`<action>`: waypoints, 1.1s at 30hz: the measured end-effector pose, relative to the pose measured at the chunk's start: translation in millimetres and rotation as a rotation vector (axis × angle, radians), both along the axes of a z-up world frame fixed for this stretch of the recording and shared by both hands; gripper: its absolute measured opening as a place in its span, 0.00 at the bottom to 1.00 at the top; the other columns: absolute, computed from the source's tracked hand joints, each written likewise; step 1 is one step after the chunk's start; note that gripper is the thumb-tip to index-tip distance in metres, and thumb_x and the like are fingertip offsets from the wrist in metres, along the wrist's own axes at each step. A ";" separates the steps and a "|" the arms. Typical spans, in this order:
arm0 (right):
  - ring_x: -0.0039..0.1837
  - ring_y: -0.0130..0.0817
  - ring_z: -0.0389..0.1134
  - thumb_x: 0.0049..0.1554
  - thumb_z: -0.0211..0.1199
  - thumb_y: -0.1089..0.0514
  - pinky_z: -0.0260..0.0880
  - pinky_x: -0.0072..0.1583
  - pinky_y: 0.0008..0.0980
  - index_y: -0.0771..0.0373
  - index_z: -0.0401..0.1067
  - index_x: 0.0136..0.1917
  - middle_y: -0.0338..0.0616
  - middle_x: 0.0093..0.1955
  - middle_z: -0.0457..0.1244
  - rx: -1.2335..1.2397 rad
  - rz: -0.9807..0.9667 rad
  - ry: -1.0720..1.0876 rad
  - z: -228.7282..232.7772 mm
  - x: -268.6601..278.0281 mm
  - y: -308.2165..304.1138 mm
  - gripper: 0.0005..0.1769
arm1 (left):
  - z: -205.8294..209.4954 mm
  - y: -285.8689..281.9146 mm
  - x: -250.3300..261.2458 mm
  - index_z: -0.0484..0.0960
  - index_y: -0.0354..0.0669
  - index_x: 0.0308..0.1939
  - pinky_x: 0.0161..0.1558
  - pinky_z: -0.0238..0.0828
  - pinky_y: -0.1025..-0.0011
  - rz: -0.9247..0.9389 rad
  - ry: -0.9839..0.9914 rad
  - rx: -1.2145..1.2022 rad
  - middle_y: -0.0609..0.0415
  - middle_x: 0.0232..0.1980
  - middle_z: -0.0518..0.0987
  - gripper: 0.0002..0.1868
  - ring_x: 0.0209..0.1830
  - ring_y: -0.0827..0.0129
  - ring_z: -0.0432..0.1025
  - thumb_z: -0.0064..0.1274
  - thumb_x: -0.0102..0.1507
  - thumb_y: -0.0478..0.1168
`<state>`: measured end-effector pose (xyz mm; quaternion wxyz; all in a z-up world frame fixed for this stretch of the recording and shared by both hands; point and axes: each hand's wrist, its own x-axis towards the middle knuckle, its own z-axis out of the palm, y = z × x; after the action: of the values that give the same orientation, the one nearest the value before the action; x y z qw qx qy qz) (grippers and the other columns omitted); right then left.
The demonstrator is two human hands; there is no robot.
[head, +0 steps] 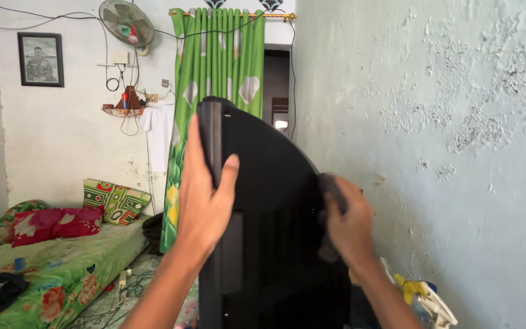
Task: The person wipes the back and side surfaces of a television with a cloth, then sprays a cleaning solution from a spray bottle and continues wiping. The person repeats spraying and wiping across different areas of the television casing.
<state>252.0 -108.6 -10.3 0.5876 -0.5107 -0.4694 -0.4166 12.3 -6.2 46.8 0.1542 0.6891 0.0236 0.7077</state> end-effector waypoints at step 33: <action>0.51 0.49 0.74 0.61 0.54 0.66 0.75 0.55 0.42 0.57 0.76 0.64 0.58 0.51 0.73 -0.892 -0.009 0.390 87.0 22.6 -41.3 0.20 | -57.6 -12.3 11.8 0.59 0.39 0.75 0.54 0.72 0.58 0.157 -0.063 -0.208 0.34 0.56 0.80 0.36 0.52 0.47 0.79 0.51 0.63 0.37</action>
<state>274.6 -149.9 76.7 0.3867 -0.7834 -0.4809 -0.0739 24.1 -18.6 -10.8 0.1696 0.6430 0.1455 0.7326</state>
